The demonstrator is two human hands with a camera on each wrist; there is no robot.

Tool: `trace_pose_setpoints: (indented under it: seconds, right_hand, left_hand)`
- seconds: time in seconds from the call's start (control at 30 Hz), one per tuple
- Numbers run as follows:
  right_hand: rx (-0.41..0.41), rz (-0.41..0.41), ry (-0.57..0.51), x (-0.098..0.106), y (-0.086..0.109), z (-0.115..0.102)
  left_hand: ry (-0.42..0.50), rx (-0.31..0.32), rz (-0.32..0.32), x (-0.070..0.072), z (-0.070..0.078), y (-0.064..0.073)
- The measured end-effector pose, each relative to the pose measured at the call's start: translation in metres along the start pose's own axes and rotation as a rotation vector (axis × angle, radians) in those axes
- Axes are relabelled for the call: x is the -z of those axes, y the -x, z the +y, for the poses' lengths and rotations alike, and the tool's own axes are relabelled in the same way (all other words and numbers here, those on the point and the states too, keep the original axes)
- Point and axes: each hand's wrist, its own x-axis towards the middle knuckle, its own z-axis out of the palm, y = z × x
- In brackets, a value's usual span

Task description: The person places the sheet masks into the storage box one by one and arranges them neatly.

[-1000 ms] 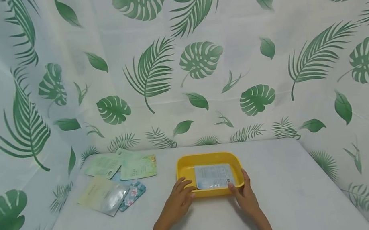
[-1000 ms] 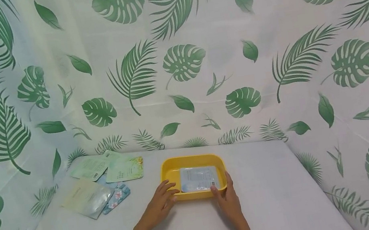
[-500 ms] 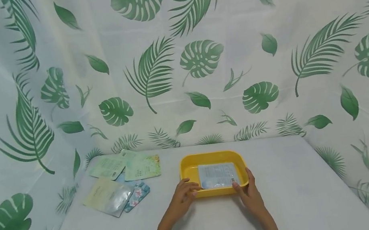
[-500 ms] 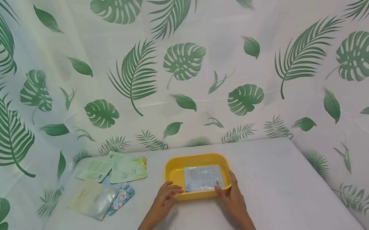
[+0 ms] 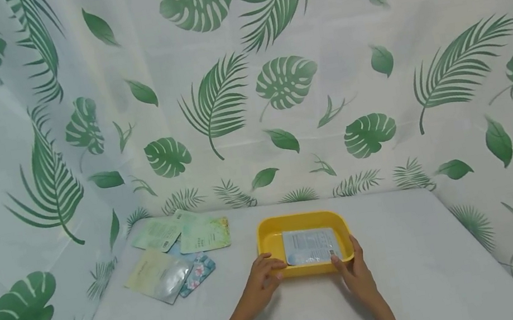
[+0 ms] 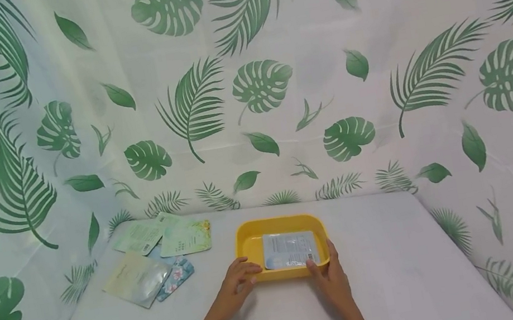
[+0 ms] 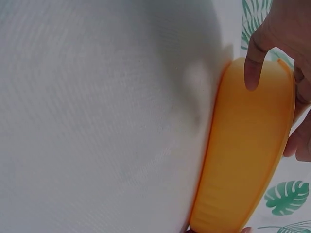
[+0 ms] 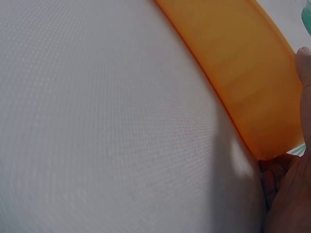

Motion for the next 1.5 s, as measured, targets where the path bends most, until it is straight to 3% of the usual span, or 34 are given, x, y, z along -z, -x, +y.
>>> trace_pose_setpoints:
  seconds: [0.3, 0.67, 0.97, 1.13, 1.5]
  right_hand:
    - [-0.009, 0.002, -0.011, -0.002, 0.0, -0.001]
    - [-0.019, -0.003, -0.017, -0.005, -0.005, -0.003]
    - [-0.039, -0.001, -0.009, -0.003, -0.001, -0.004]
    - [-0.033, -0.006, 0.001, -0.002, -0.004, -0.005]
    - [-0.019, 0.007, 0.0, -0.004, -0.003, -0.006]
  left_hand:
    - [0.05, 0.004, -0.022, 0.003, -0.003, 0.0]
    - [0.118, -0.04, 0.018, 0.003, -0.01, -0.002]
    - [0.18, 0.087, -0.041, 0.006, -0.008, -0.001]
    - [0.184, 0.134, -0.024, 0.013, -0.007, -0.006]
    - [0.439, 0.245, -0.006, 0.033, -0.013, -0.008]
